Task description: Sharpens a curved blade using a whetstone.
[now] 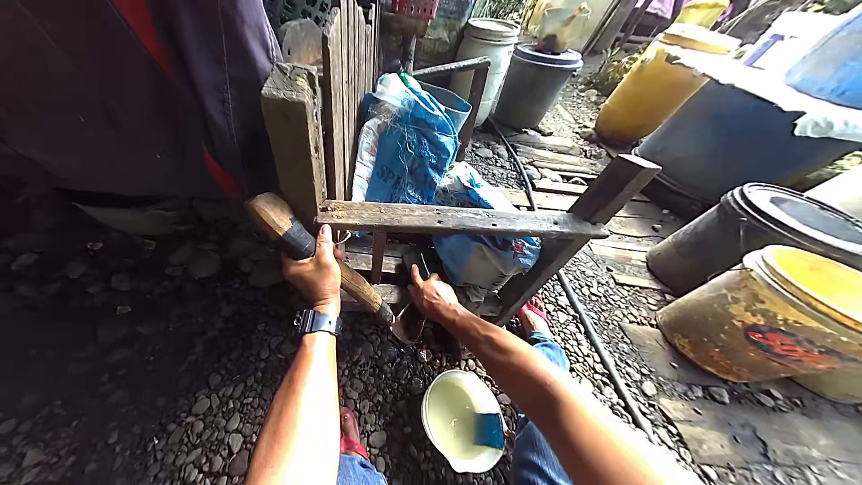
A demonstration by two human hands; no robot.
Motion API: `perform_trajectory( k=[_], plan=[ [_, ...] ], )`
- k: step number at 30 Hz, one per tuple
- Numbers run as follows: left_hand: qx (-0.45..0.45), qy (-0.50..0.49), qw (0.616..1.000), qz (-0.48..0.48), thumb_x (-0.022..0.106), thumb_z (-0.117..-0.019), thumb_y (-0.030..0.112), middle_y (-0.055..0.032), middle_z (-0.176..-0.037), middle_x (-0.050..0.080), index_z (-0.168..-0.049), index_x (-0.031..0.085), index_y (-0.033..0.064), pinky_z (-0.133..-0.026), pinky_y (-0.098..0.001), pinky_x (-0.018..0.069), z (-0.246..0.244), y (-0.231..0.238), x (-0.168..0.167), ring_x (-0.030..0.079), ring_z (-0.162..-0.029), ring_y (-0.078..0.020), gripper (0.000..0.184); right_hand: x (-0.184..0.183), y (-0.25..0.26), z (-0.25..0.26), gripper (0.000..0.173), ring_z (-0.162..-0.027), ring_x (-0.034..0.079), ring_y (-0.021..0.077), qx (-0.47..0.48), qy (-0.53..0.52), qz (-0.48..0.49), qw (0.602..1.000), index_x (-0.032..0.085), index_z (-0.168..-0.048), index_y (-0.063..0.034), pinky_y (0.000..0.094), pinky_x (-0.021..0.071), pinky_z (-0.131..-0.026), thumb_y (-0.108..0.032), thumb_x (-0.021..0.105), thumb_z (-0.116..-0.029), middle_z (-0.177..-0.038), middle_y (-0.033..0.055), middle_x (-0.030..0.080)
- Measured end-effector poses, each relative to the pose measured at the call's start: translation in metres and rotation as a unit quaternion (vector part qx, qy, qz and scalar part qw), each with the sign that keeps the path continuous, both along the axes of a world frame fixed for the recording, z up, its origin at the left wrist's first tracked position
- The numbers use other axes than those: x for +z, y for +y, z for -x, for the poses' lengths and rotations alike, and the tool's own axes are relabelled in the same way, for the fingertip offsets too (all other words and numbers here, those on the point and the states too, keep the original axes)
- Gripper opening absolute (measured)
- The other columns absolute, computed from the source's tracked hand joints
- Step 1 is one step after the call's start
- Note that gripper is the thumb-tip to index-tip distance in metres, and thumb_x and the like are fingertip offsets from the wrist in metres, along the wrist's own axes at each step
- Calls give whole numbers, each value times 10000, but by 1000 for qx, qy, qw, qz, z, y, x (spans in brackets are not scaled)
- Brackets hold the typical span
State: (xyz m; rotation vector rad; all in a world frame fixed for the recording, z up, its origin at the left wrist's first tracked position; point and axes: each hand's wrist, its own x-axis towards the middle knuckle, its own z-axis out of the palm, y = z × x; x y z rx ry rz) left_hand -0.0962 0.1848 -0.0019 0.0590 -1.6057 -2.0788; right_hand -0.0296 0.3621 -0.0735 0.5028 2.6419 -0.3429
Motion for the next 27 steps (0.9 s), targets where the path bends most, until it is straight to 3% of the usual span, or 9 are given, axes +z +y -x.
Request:
perform_trajectory(
  k=[4,11,14,16,23,27],
  plan=[
    [9,-11,1000,-4,713,-921,10,33,-626,596,-1111,523,-28,-515,-202,562,-1,3,4,611,-486,-39,271,5,-17,-67,618,-1090,645,513,109,-35,40,993,155,-1668,-190,614,520,-929,-381,353,-1114,-1409,373,487],
    [18,-1,1000,-3,705,-932,21,39,-624,603,-1102,527,-19,-514,-200,559,0,5,2,610,-482,-37,250,7,4,3,611,-1251,585,485,-8,-14,-4,1000,135,-1670,-187,585,489,-1017,-376,323,-1120,-1491,341,448],
    [21,1,1000,0,701,-923,-1,29,-623,602,-1105,525,-41,-508,-197,560,1,6,2,610,-479,-37,256,10,-8,-44,617,-1140,616,541,77,-23,27,996,159,-1665,-161,636,510,-940,-344,362,-1112,-1415,392,479],
    [21,8,1000,-2,693,-917,-9,27,-617,598,-1100,521,-44,-503,-204,563,2,6,1,609,-475,-39,254,13,-14,-69,621,-1094,637,523,116,-51,39,991,142,-1670,-182,626,514,-925,-373,352,-1117,-1393,384,491],
    [11,16,1000,1,677,-925,-12,27,-585,600,-1035,541,-23,-496,-217,564,2,2,1,611,-463,-57,176,9,6,0,612,-1259,577,490,-10,-16,-1,1000,152,-1666,-170,595,485,-1017,-368,337,-1117,-1475,346,460],
    [12,18,1000,9,668,-927,-10,28,-602,595,-1053,538,-48,-511,-211,574,2,3,0,617,-482,-44,185,14,-11,-58,621,-1125,620,538,104,-42,41,993,157,-1666,-161,640,507,-935,-358,362,-1114,-1389,393,492]
  ],
)
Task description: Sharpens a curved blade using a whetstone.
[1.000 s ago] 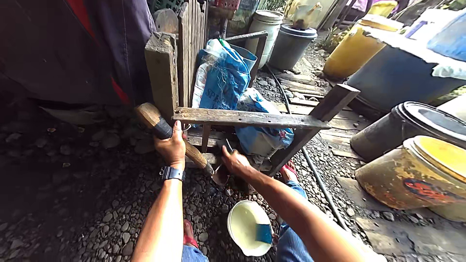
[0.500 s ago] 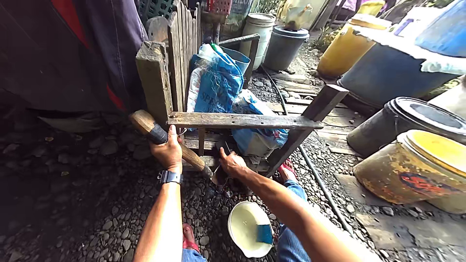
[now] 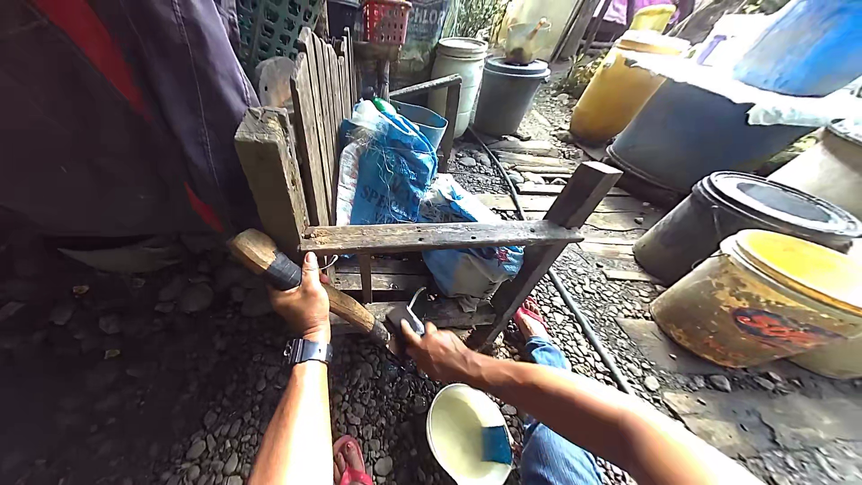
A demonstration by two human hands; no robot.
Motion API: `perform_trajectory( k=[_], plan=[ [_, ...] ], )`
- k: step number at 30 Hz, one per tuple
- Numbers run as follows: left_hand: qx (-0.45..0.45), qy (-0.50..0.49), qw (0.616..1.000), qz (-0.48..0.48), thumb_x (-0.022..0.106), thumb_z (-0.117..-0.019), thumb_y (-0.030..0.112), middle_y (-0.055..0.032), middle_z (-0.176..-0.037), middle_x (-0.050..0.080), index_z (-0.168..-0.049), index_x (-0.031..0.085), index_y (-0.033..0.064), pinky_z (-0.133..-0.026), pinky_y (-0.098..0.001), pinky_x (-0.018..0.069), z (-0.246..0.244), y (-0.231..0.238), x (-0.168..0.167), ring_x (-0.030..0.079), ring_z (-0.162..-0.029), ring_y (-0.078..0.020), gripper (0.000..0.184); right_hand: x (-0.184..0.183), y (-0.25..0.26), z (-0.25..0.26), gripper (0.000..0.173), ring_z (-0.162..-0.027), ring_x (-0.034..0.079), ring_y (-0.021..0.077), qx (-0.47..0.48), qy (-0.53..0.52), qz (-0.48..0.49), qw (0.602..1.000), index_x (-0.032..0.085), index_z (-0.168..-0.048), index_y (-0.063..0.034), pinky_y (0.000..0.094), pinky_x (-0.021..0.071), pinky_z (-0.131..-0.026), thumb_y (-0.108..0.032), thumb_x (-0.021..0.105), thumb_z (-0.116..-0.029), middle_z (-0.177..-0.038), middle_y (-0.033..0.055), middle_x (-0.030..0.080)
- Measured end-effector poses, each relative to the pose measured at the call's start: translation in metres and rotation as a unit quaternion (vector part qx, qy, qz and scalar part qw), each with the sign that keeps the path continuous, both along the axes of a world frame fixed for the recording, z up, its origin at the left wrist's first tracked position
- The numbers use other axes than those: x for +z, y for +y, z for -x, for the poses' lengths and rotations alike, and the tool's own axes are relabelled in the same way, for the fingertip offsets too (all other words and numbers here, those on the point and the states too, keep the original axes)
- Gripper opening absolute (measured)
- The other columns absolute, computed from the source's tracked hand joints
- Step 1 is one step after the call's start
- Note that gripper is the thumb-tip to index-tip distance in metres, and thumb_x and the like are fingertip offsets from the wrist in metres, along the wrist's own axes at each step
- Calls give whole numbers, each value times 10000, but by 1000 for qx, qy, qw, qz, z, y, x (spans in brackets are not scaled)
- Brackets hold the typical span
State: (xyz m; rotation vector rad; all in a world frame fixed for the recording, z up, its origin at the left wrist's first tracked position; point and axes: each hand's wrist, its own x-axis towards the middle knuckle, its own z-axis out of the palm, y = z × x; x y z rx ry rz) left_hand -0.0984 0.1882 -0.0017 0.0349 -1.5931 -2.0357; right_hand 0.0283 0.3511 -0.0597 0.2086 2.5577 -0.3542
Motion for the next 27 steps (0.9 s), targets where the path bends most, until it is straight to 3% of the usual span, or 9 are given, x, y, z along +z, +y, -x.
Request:
perform_trajectory(
  k=[2,7,12,14,16,19,24,27],
  plan=[
    [-2,3,1000,-1,670,-919,-17,24,-601,601,-1055,534,-55,-513,-215,578,0,-2,-1,622,-482,-50,196,-1,1,-6,623,-1122,620,533,19,-8,4,1000,147,-1670,-187,633,503,-939,-371,361,-1113,-1390,391,487],
    [-13,15,1000,-4,649,-922,-29,38,-581,602,-1005,543,-22,-518,-218,577,1,-4,-2,623,-482,-54,134,0,23,58,612,-1272,561,505,-88,21,-24,996,150,-1666,-165,608,477,-1024,-357,342,-1118,-1485,359,440],
    [-8,20,1000,0,660,-926,-25,43,-583,594,-1030,545,-39,-519,-203,571,0,-1,0,613,-478,-36,156,1,5,2,619,-1137,608,542,14,2,7,1000,149,-1667,-155,642,502,-933,-336,358,-1114,-1375,398,495],
    [-9,25,1000,-1,660,-912,-36,42,-575,596,-1012,546,-35,-512,-206,572,0,-2,-1,614,-472,-42,152,2,7,0,626,-1154,601,538,23,-8,11,1000,138,-1670,-178,641,495,-947,-353,366,-1114,-1395,396,478],
    [-16,28,999,-3,653,-917,-42,44,-573,601,-989,551,-24,-513,-200,568,-1,-2,-1,614,-473,-40,126,3,18,27,616,-1208,575,551,-25,18,2,1000,167,-1664,-159,649,486,-977,-334,381,-1113,-1424,399,467],
    [-12,22,1000,-1,642,-927,-41,46,-577,596,-994,548,-25,-511,-194,565,-3,-2,1,609,-470,-36,116,0,23,63,606,-1295,551,488,-119,22,-21,992,159,-1663,-149,598,473,-1039,-327,349,-1116,-1484,342,452],
    [-10,19,1000,-1,658,-929,-28,49,-578,587,-1015,544,-32,-511,-190,564,-3,0,1,606,-472,-26,143,7,8,3,618,-1162,595,543,20,-12,7,1000,143,-1666,-139,643,496,-946,-315,366,-1116,-1373,396,493],
    [-14,30,999,5,650,-927,-31,48,-574,593,-981,554,-23,-515,-198,568,-2,-3,-1,612,-476,-36,110,6,21,16,614,-1178,583,559,9,8,7,1000,175,-1662,-159,663,490,-944,-311,391,-1109,-1395,405,480]
  ],
)
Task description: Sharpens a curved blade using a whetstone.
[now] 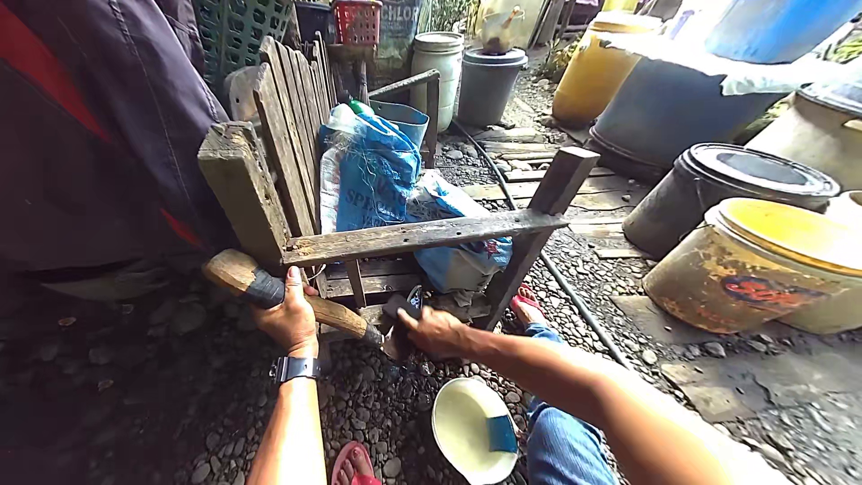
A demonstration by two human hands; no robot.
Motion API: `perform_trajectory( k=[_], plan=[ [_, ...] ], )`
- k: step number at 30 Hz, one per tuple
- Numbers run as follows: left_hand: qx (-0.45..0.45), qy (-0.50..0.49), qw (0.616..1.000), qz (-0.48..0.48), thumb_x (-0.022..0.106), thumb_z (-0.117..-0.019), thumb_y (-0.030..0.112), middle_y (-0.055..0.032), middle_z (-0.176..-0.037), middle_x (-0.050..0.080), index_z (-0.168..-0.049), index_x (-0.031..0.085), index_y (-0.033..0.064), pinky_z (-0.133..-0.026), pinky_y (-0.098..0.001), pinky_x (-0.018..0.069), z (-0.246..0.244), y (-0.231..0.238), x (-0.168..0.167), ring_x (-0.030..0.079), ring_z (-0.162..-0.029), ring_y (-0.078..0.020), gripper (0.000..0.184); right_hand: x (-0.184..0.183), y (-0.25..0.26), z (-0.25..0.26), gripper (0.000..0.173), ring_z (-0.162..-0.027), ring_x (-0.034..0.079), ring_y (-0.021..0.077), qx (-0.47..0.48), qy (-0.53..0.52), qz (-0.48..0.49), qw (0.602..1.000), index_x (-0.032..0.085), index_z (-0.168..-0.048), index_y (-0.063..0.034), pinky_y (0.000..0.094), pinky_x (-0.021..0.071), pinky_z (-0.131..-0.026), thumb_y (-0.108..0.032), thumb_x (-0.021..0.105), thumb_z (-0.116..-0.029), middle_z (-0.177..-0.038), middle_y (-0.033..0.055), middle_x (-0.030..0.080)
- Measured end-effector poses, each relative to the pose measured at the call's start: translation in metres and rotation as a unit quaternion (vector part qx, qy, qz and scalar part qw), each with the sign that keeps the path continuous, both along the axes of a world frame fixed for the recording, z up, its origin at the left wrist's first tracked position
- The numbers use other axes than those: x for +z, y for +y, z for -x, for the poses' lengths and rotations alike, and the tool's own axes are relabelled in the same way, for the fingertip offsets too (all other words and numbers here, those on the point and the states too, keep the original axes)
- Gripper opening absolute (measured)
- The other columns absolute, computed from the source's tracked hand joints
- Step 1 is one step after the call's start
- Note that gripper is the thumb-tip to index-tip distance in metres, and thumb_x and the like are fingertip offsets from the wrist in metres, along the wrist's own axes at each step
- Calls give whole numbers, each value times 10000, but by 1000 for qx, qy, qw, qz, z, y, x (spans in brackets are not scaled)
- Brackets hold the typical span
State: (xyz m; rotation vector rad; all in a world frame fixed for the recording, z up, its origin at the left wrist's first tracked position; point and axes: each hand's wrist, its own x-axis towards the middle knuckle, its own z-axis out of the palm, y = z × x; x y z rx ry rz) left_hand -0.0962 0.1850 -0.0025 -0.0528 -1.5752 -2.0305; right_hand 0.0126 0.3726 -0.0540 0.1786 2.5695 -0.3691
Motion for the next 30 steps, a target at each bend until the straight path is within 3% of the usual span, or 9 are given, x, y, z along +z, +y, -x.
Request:
perform_trajectory(
  k=[4,7,10,12,15,21,24,27,30],
  plan=[
    [4,-6,1000,11,637,-943,-36,49,-574,595,-997,548,-24,-517,-190,563,-1,-1,3,611,-473,-32,105,-7,9,47,611,-1301,542,504,-130,21,-12,991,154,-1660,-121,606,466,-1044,-319,354,-1119,-1478,360,449],
    [5,-5,1000,7,639,-938,-48,53,-566,584,-1003,553,-30,-506,-189,561,-1,0,4,603,-463,-28,109,-8,-6,14,615,-1239,562,541,-74,15,13,997,157,-1659,-114,643,478,-996,-299,370,-1113,-1426,393,470],
    [-1,-8,1000,-1,638,-934,-59,52,-562,587,-992,552,-14,-497,-194,561,0,-1,4,603,-457,-35,114,-8,-10,-13,623,-1158,598,543,-11,-2,21,1000,144,-1668,-171,647,494,-947,-338,372,-1113,-1398,394,475],
    [-6,-19,1000,-6,636,-939,-61,50,-554,589,-959,557,-1,-490,-193,553,-2,-1,5,601,-452,-39,101,-8,2,4,612,-1195,583,552,-54,29,23,998,173,-1662,-157,658,488,-964,-323,381,-1111,-1422,400,469],
    [-3,-23,1000,-9,625,-944,-53,45,-563,586,-943,556,5,-500,-200,559,-5,-1,5,603,-460,-47,90,-12,11,42,609,-1286,555,500,-153,47,17,987,169,-1657,-119,601,468,-1044,-331,354,-1117,-1472,356,458],
    [19,-85,996,-20,624,-965,-30,26,-599,561,-1072,516,-30,-492,-217,567,2,-18,-1,598,-466,-53,152,-26,-18,-21,624,-1181,592,534,-39,28,45,998,138,-1670,-182,627,498,-960,-351,368,-1115,-1408,391,471],
    [15,-77,997,-13,618,-955,-42,39,-575,570,-1027,529,-17,-498,-201,561,2,-14,0,597,-460,-42,117,-21,1,6,612,-1201,586,545,-108,61,43,991,168,-1662,-146,639,492,-981,-330,370,-1114,-1441,394,461],
    [20,-73,997,-12,616,-954,-49,35,-570,569,-1024,524,-21,-495,-202,557,2,-11,1,597,-460,-44,119,-19,16,40,610,-1280,568,480,-182,65,24,981,182,-1656,-118,584,476,-1037,-354,343,-1116,-1449,340,494],
    [18,-69,997,-7,614,-967,-31,39,-582,565,-1059,518,-28,-496,-212,569,4,-13,-4,600,-461,-48,132,-26,-1,6,624,-1205,587,539,-112,55,36,991,154,-1662,-131,631,494,-983,-336,372,-1114,-1427,390,475]
  ],
)
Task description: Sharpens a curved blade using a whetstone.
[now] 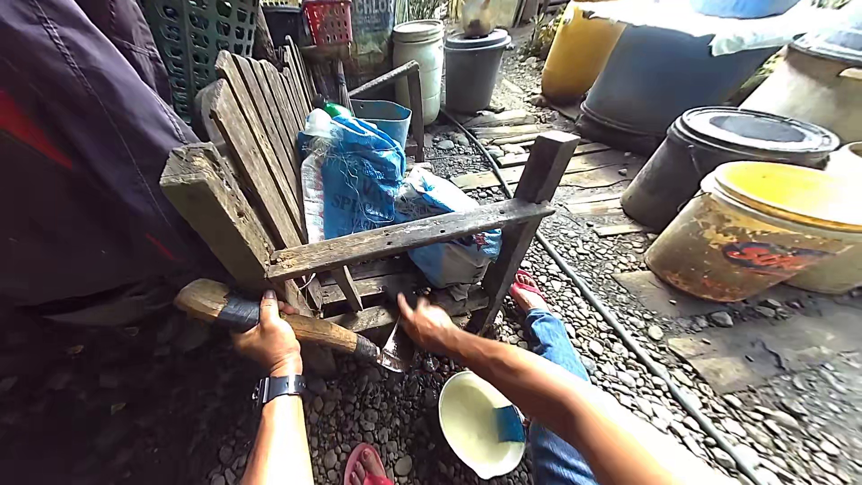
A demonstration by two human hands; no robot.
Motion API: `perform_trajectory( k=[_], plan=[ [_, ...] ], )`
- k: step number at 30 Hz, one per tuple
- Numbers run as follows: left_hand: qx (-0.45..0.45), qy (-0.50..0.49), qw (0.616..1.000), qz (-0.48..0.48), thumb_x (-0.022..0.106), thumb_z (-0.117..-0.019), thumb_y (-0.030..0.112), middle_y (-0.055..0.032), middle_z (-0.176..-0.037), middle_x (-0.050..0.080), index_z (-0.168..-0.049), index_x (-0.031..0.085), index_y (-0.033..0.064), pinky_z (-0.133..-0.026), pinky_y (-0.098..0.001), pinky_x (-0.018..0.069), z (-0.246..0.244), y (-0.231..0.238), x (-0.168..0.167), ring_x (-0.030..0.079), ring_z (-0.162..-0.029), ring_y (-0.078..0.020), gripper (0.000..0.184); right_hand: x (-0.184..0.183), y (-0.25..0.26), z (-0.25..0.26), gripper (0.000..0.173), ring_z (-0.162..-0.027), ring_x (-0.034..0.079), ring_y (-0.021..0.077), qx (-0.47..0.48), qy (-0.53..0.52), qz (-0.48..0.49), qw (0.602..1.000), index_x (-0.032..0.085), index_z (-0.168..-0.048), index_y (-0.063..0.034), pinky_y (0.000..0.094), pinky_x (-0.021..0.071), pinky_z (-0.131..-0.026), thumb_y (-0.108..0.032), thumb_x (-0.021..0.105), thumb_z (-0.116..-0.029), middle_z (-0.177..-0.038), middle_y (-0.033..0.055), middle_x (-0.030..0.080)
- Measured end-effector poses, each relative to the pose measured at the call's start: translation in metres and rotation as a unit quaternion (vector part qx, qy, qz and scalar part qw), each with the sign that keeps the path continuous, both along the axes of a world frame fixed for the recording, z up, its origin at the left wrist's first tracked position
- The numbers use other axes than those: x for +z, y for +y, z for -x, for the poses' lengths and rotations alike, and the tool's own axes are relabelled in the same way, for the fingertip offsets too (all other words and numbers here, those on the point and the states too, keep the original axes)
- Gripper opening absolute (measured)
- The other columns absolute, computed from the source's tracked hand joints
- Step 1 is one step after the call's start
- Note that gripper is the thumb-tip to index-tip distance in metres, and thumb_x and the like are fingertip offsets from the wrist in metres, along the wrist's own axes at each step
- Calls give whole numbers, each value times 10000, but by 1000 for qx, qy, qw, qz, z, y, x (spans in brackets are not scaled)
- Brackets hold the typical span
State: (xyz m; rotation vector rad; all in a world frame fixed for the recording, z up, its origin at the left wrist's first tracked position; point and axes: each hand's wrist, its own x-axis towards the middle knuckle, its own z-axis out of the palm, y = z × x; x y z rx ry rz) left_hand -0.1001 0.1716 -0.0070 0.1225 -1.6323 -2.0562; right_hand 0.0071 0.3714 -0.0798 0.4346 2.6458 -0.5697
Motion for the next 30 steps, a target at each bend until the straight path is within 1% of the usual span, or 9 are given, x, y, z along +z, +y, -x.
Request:
perform_trajectory(
  k=[3,6,9,15,18,21,24,26,30],
  plan=[
    [-14,17,1000,0,607,-957,-40,39,-576,572,-1070,512,-25,-490,-227,577,2,-4,-4,607,-455,-61,148,-7,-15,-33,634,-1164,598,545,82,-13,9,996,155,-1667,-167,635,500,-950,-350,393,-1109,-1403,395,477],
    [-26,16,999,-14,591,-960,-45,36,-568,567,-1012,523,-1,-487,-235,577,-2,-5,-4,603,-452,-72,97,-1,2,-1,621,-1189,595,542,4,20,14,1000,168,-1664,-158,640,493,-980,-342,381,-1110,-1437,391,470],
    [-10,-2,1000,-14,598,-970,-34,28,-570,565,-988,534,-4,-485,-230,568,-8,-5,2,597,-449,-72,73,0,6,29,623,-1240,593,487,-76,17,-1,997,150,-1666,-155,582,492,-1017,-380,337,-1116,-1463,346,477],
    [-21,-7,1000,-11,600,-961,-39,34,-562,569,-969,538,8,-483,-232,569,-1,-9,1,600,-448,-73,78,-11,-25,-36,628,-1150,614,523,59,-6,6,998,156,-1670,-199,612,510,-947,-375,381,-1110,-1414,378,478],
    [-40,15,999,-10,567,-940,-56,38,-550,573,-904,543,28,-481,-236,569,-5,-9,1,600,-447,-79,95,-3,-8,-1,622,-1166,617,522,-28,20,0,999,164,-1666,-168,620,509,-966,-354,372,-1110,-1437,377,481],
    [-27,11,1000,-3,582,-941,-49,32,-550,573,-904,546,19,-484,-237,566,-8,-10,2,600,-447,-81,85,2,-6,25,624,-1219,611,469,-95,-3,-21,995,119,-1671,-176,566,502,-1006,-394,316,-1120,-1484,331,462],
    [-12,-1,1000,0,606,-937,-40,33,-563,575,-937,548,3,-484,-232,567,-3,-12,-1,600,-449,-73,72,-8,-26,-17,631,-1156,619,523,-7,-2,-4,1000,144,-1669,-177,616,515,-958,-361,368,-1109,-1435,383,473],
    [-9,-10,1000,0,604,-933,-48,33,-562,571,-965,539,-3,-478,-233,567,0,-11,-1,601,-446,-72,85,-14,-34,-40,631,-1138,621,519,53,-13,-2,999,156,-1670,-208,611,512,-944,-386,381,-1107,-1415,372,482],
    [-24,1,1000,-3,590,-926,-57,32,-553,567,-927,533,12,-480,-233,568,-4,-10,1,600,-445,-77,90,-5,-6,4,623,-1163,623,516,-47,17,-19,999,157,-1666,-160,613,512,-965,-367,354,-1113,-1436,370,487]
  ],
)
